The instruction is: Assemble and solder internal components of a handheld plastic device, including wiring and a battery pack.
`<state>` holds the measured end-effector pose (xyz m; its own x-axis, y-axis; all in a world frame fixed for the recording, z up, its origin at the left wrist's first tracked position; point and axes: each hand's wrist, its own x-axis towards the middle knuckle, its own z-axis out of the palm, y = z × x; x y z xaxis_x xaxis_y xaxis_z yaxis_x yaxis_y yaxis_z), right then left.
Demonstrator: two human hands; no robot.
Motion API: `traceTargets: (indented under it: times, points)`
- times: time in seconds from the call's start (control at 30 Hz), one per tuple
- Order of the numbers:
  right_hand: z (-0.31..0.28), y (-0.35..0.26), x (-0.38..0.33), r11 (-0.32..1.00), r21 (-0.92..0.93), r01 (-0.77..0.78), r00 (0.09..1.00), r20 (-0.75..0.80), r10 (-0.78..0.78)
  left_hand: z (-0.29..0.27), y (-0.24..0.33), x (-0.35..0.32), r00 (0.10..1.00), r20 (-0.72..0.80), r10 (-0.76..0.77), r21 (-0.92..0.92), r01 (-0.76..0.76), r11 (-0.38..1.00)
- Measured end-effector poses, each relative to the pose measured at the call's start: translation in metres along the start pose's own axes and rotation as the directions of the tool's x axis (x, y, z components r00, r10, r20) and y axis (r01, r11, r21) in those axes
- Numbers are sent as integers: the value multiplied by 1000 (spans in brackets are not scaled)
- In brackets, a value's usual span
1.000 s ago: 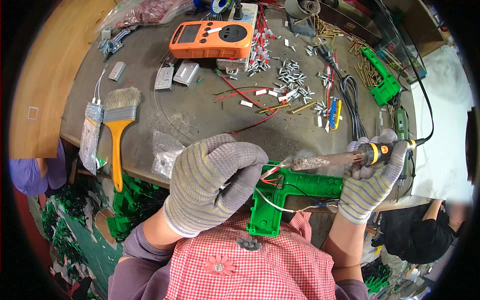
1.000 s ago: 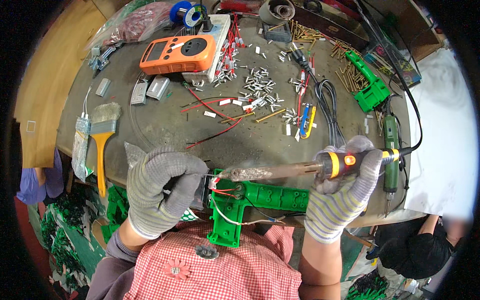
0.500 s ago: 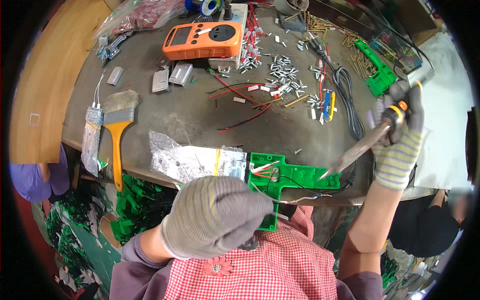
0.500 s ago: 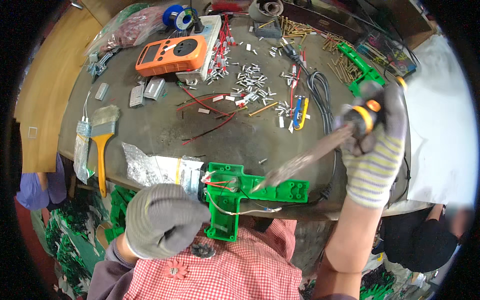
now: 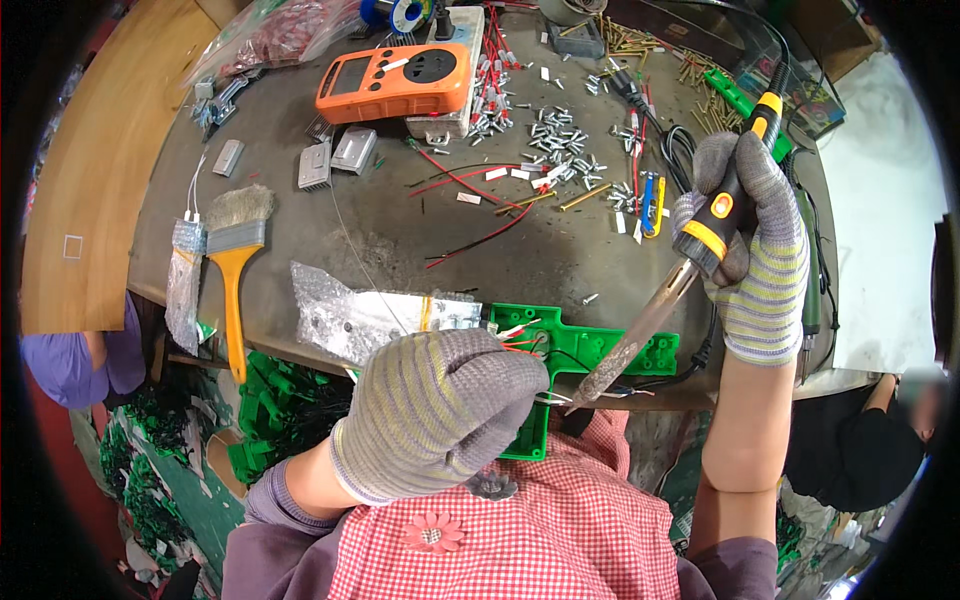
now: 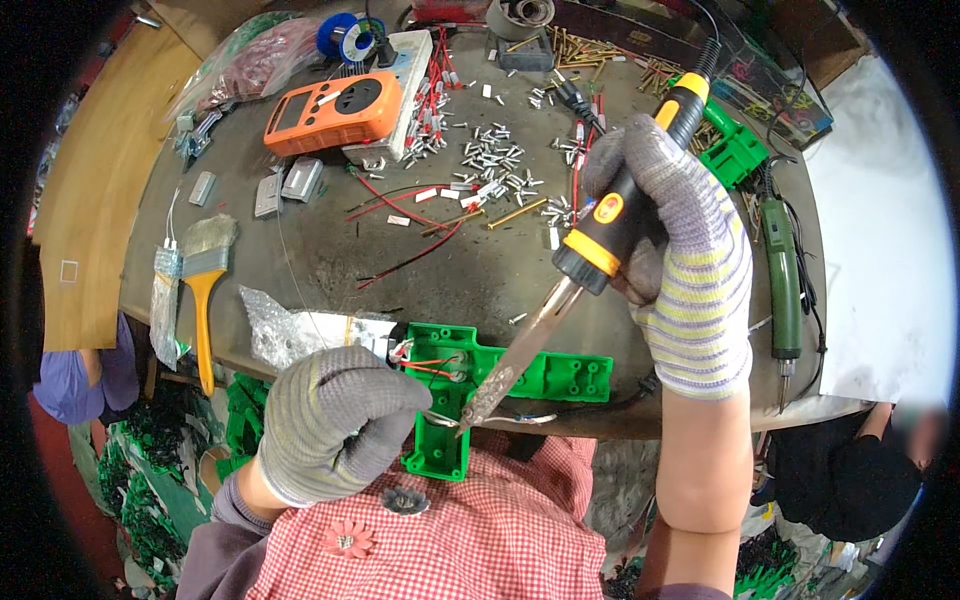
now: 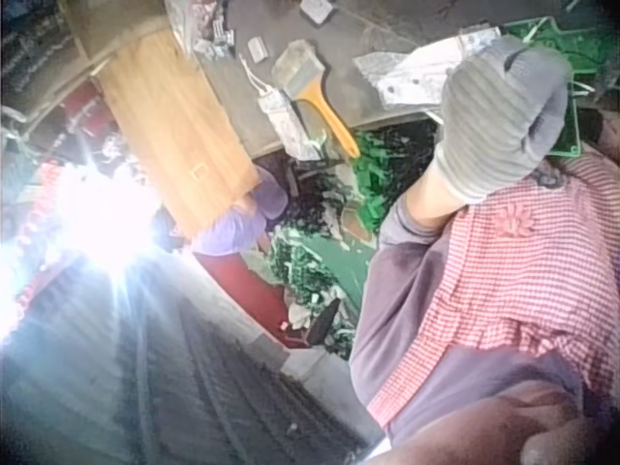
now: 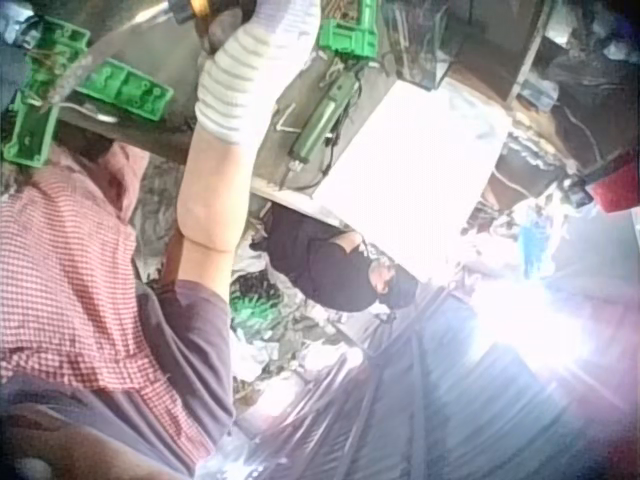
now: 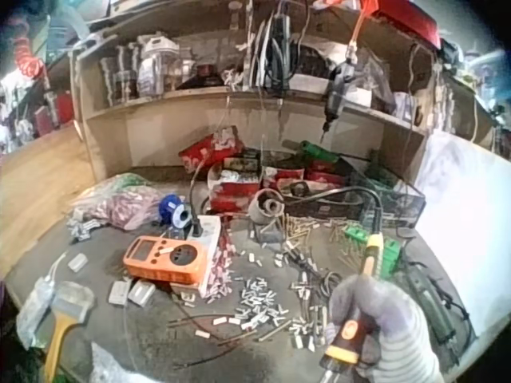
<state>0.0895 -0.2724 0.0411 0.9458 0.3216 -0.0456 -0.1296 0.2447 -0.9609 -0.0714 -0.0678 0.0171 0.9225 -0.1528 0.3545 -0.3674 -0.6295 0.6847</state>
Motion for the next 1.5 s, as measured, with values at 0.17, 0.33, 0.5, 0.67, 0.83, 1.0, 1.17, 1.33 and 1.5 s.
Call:
traceTargets:
  times: [0.17, 0.33, 0.5, 0.67, 0.83, 1.0, 1.17, 1.33, 1.5]
  points:
    - [0, 0, -4, 999, -30, 16, 1000, -19, -17, 2, 1, -2, 999, 35, 20, 46, -22, 999]
    - [-2, 3, -2, 999, 31, 34, 999, -38, -33, -2, 6, 1, 1000, 8, 2, 32, -2, 999]
    - [-16, -2, 1, 991, 89, 103, 994, -48, -99, -20, -12, -1, 928, -345, 141, 147, -95, 985]
    - [-48, -19, 5, 969, 197, 146, 988, -74, -134, -29, -65, 18, 913, -407, -8, 343, 161, 925]
    - [-61, -19, 19, 914, -47, 403, 891, -209, -403, -19, -79, 9, 924, -322, -207, 276, 301, 913]
    - [-23, -5, 55, 639, -530, 558, 809, 174, -562, -19, -76, 9, 926, -330, -183, 311, 290, 905]
    - [-23, 11, 121, 433, -696, 573, 794, 341, -503, -16, -81, 12, 930, -335, -151, 311, 260, 914]
    - [-35, 7, 100, -109, -919, 380, 803, 386, -455, -23, -68, 19, 929, -370, -3, 406, 165, 899]
    - [-39, -21, -30, 361, -853, 377, 919, 295, -263, -22, -32, -30, 969, -145, 202, 336, -144, 931]
